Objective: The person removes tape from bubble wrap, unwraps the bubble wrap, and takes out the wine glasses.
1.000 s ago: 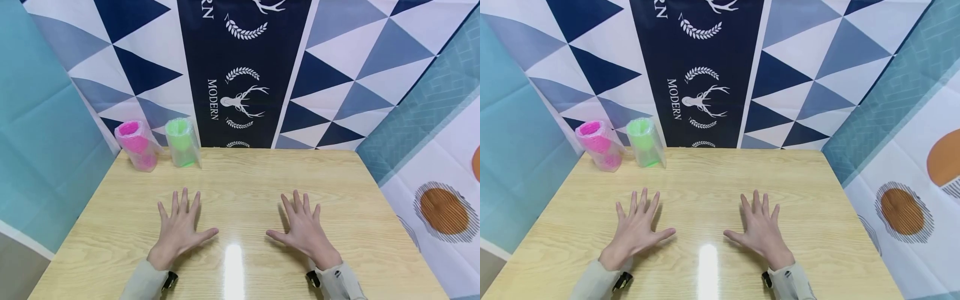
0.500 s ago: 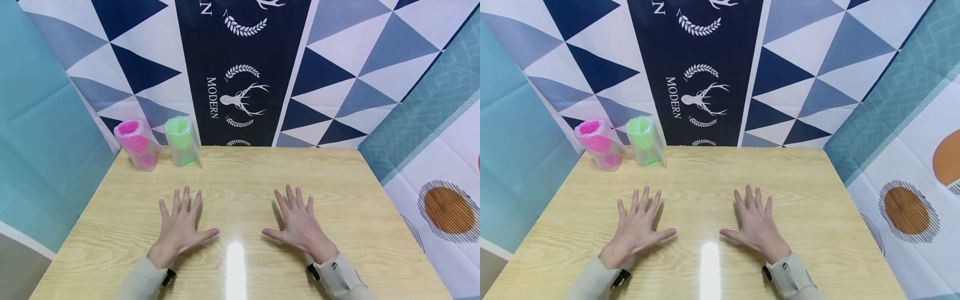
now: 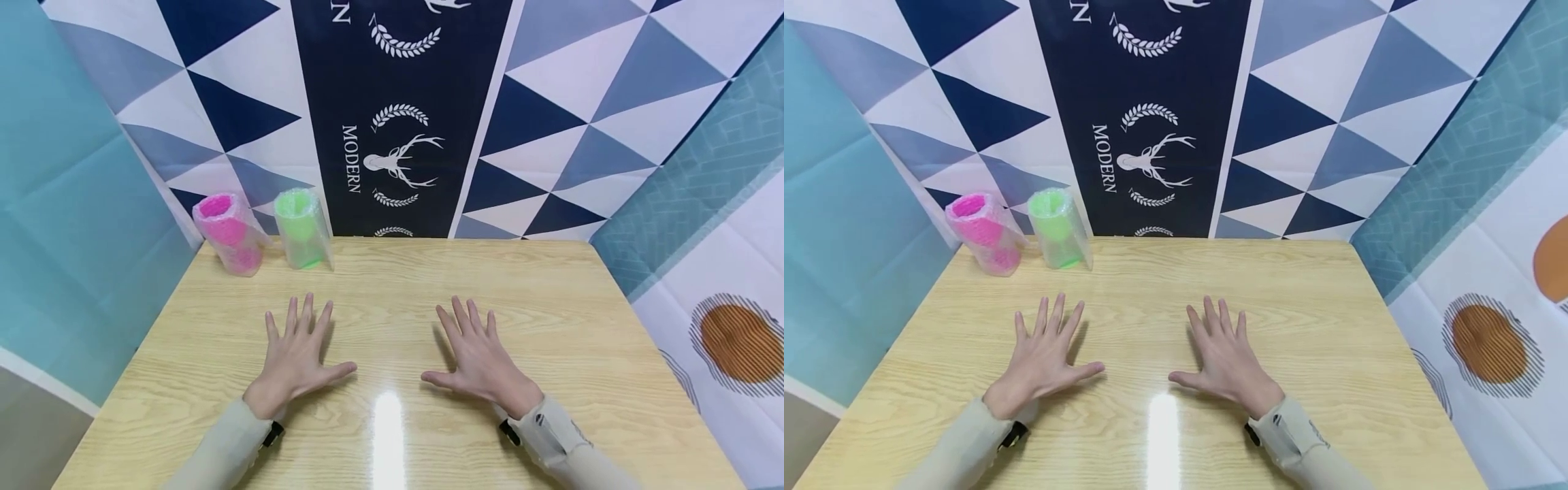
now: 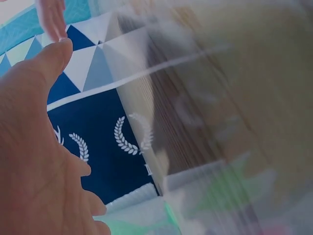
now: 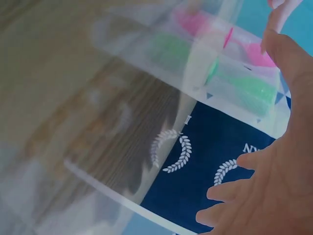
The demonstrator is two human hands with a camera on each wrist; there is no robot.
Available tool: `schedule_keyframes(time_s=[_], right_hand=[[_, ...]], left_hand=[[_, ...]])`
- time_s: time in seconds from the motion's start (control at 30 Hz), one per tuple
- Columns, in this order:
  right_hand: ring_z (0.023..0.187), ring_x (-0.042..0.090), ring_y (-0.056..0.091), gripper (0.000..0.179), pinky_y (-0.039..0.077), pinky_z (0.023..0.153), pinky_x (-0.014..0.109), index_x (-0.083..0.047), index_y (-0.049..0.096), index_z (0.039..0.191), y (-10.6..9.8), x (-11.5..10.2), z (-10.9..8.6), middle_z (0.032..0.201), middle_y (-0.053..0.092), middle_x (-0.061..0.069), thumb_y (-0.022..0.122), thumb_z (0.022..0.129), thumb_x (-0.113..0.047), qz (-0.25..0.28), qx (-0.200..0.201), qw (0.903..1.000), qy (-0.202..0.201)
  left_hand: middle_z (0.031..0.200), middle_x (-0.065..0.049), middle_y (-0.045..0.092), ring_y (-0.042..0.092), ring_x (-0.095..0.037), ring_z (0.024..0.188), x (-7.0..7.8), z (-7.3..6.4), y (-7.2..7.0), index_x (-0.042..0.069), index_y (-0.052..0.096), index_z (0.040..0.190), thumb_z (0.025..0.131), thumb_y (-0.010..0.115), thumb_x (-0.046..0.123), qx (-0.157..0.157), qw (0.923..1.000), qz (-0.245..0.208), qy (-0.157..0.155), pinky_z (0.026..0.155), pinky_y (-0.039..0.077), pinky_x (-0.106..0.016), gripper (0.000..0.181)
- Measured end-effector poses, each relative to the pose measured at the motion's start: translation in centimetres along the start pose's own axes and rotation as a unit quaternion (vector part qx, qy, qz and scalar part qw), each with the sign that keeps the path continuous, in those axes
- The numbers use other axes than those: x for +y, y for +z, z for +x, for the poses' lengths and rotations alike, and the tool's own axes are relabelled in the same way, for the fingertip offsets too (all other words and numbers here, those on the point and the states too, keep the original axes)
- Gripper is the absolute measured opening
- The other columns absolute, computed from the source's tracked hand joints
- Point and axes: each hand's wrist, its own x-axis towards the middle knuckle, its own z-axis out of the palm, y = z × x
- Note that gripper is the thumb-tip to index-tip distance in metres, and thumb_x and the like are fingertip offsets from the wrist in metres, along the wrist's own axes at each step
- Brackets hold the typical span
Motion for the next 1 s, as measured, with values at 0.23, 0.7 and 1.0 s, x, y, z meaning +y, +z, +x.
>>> schedule_keyframes(time_s=[0.23,0.7,1.0], right_hand=[[0.155,0.052,0.01,0.12,0.013,0.118,0.08,-0.01,0.019,0.165,0.2,0.2,0.4,0.17,0.01,0.026,0.063,0.079,-0.082,0.023,-0.003,0.9995,0.021],[0.155,0.053,0.009,0.122,0.014,0.118,0.08,-0.01,0.017,0.165,-0.4,0.9,1.2,0.169,0.011,0.028,0.068,0.078,-0.078,0.06,0.006,0.9966,0.057],[0.154,0.053,0.015,0.12,0.017,0.119,0.077,-0.012,0.017,0.165,-0.2,0.4,1.7,0.169,0.013,0.027,0.066,0.079,-0.08,0.081,0.026,0.994,0.069]], left_hand=[[0.173,-0.019,0.002,0.0,-0.048,0.158,-0.8,0.9,0.2,0.022,0.01,0.167,0.078,0.051,0.092,-0.012,0.9987,-0.037,-0.032,0.117,-0.006,-0.081,0.12],[0.172,-0.021,-0.009,-0.002,-0.049,0.157,-1.4,3.1,-0.4,0.02,-0.001,0.167,0.077,0.051,0.093,-0.009,0.9906,-0.113,-0.077,0.115,-0.005,-0.084,0.127],[0.172,-0.021,-0.01,-0.002,-0.051,0.157,-2.0,5.0,-1.4,0.017,-0.008,0.166,0.08,0.048,0.092,0.019,0.9877,-0.121,-0.097,0.113,0.008,-0.086,0.127]])
